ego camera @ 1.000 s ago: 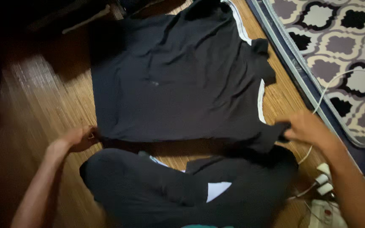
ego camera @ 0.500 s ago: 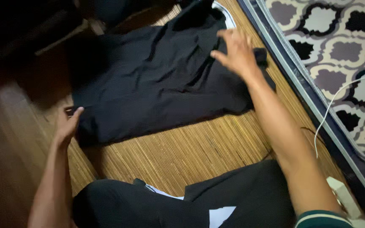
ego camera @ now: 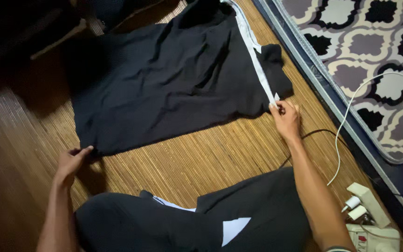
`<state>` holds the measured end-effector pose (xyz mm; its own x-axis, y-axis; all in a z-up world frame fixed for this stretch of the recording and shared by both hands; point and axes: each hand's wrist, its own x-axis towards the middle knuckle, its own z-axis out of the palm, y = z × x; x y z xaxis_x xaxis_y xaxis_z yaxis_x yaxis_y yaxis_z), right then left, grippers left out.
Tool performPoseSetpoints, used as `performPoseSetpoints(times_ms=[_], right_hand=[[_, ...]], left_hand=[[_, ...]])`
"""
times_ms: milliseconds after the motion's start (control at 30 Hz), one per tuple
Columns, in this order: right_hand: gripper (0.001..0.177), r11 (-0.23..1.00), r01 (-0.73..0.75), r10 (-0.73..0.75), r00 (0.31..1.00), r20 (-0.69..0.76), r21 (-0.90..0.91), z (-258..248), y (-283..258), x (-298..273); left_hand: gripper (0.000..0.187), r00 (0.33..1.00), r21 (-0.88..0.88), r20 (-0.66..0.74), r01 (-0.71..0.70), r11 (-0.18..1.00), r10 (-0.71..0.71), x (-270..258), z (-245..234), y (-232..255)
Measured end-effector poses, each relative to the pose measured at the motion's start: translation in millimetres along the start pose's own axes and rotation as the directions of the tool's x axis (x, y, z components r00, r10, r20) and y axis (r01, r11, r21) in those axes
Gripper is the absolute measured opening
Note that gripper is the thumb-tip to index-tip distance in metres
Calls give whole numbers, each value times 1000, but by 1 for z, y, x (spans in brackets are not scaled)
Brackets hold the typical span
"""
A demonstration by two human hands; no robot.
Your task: The person folds a pair of black pants with white stripes on the floor, smoothing and aligning the fabric before folding it into a compact rectangle. They then place the folded pants on a stack of other folded clothes and briefly adjust a black t-shirt with a red graphic.
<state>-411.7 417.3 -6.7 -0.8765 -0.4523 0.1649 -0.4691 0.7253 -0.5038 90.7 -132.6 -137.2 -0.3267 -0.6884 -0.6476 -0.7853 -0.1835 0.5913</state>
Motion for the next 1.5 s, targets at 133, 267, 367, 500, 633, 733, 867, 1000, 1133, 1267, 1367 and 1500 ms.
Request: performPoseSetpoints(times_ms=[133,267,367,500,633,733,867,1000,1133,1267,1367,1500], right_hand=[[26,987,-141,135,988,79,72,1,23,9],[26,972,-206,191,973,130,114,-27,53,2],[27,988,-145,134,977,169,55,-46,63,-19],[28,964,-263,262,936,235,-25,-49,75,-45],[29,995,-85,93,971,221,-45,-56,94,-49],[31,985,-85,118,965,233,-150,-56,85,-54],[40,966,-203,238,939,249,-157,-67,47,-52],[43,967,-134,179,963,201,-219,-64,23,-45],[41,959,-196,244,940,238,-206,-59,32,-44],[34,963,-265,268,932,245,-46,-53,58,-54],[32,962,-273,254,922,293,27,-50,75,-52],[34,961,-259,277,921,274,-99,-51,76,-55]], left_hand=[[68,996,-11,39,-83,996,84,-1,-7,-19],[59,995,-22,103,19,1000,-17,-19,-27,-17],[54,990,154,139,-18,988,-4,-30,-26,-20],[46,962,256,272,-46,966,-27,-45,-19,-34],[45,974,236,211,29,971,-80,-66,-12,-30],[43,982,183,171,45,982,-76,-75,-14,-20],[49,993,-74,109,-30,997,38,-58,-18,-13],[54,995,-328,50,-69,942,90,-24,-12,5],[52,999,-77,1,-38,996,39,-20,-2,27],[44,982,-174,-8,-185,967,186,-22,2,19],[39,958,-288,-84,-287,914,274,-7,9,-4],[34,945,-314,-87,-328,891,317,11,24,-22]])
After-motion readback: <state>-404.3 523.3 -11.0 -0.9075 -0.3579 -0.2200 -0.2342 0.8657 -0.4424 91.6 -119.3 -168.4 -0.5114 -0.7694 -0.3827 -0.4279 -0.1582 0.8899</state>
